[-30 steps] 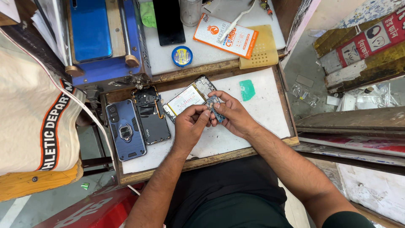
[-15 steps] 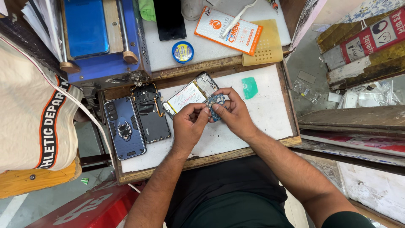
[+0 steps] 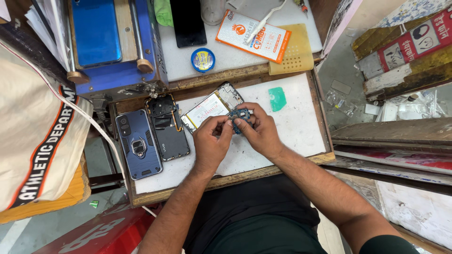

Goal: The person disassembles a smartphone by removing the back cover and separating the internal components. They then clean the motherboard with a cotton swab and a liquid from a spray bottle before repositioning the components on the workbench.

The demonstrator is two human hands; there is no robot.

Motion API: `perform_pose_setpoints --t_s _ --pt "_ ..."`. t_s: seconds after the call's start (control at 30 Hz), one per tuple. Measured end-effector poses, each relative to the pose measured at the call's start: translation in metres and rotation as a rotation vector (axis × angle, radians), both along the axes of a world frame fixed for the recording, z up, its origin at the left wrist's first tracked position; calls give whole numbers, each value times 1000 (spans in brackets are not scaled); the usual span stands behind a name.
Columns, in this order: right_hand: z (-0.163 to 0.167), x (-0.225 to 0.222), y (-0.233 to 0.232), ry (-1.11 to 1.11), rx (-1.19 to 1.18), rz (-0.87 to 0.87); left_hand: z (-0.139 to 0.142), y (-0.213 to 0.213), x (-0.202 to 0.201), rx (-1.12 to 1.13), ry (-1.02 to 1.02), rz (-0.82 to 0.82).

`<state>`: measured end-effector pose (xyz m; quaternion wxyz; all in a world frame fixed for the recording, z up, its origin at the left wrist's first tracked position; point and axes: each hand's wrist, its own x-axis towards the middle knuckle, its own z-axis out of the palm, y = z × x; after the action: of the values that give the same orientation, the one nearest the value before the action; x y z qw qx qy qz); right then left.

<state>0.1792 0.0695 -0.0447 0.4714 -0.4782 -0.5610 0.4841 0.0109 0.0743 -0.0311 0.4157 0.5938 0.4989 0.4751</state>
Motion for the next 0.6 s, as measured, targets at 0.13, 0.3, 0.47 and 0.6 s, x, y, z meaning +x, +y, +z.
perform_pose_setpoints --t_s 0.13,0.3,0.47,0.6 --pt "0 -3 0 38 6 -22 -1 0 2 38 1 30" --pt "1 -4 0 6 -1 -33 -3 0 4 34 -17 35" --pt "3 -5 1 -94 13 -43 -6 2 4 50 49 47" --pt "5 -8 0 -66 46 -34 -7 2 3 45 36 62"
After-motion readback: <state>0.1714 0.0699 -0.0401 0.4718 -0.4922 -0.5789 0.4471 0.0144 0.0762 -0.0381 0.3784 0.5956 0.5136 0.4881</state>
